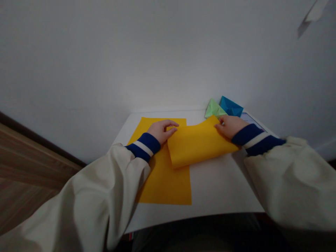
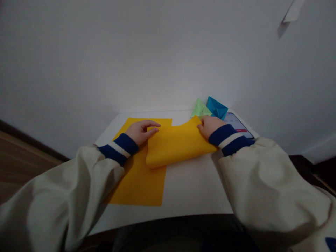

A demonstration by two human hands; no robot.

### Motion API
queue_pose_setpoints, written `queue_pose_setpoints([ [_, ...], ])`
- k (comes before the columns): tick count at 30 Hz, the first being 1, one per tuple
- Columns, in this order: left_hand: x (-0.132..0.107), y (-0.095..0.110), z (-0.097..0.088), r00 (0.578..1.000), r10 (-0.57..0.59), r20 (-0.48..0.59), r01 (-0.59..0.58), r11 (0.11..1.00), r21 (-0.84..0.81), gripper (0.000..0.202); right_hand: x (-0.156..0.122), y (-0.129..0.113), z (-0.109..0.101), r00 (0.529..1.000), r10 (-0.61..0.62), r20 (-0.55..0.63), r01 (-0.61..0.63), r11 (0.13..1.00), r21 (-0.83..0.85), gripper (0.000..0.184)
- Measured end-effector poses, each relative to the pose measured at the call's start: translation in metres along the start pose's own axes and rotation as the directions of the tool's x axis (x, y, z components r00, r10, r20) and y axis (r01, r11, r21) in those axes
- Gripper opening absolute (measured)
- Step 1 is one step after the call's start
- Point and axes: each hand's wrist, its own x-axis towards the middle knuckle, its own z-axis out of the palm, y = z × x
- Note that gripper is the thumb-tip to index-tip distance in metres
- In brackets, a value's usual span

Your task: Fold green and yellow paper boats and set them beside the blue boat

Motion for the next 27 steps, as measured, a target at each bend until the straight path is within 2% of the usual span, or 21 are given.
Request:
queue_pose_setpoints([
  [8,0.0,0.001,0.0,1.0,0.012,0.002,-0.012,1.0,-0.002,0.026,0.001,-0.001,0.005,0.997,0.032,-0.068,-0.029,0.998,0.051,0.028],
  [14,0.001,-0.001,-0.001,1.0,0.015,0.018,-0.015,0.999,0.038,0.024,0.0,0.0,0.007,0.999,-0.031,0.015,0.03,0.999,0.02,0.028],
  [20,0.004,-0.006,0.003,1.0,0.017,0.003,-0.017,0.997,0.081,0.024,-0.005,0.001,-0.002,0.996,-0.093,0.017,0.091,0.994,0.065,0.057],
  [24,0.005,-0.005,0.003,1.0,0.006,-0.013,-0.005,0.993,0.121,0.024,-0.01,-0.001,-0.013,0.971,-0.225,-0.085,0.231,0.97,0.073,0.077],
  [27,0.005,-0.002,0.002,1.0,0.029,-0.005,-0.028,0.993,0.119,0.023,-0.015,-0.008,-0.018,0.903,-0.406,-0.141,0.414,0.91,0.03,0.069],
])
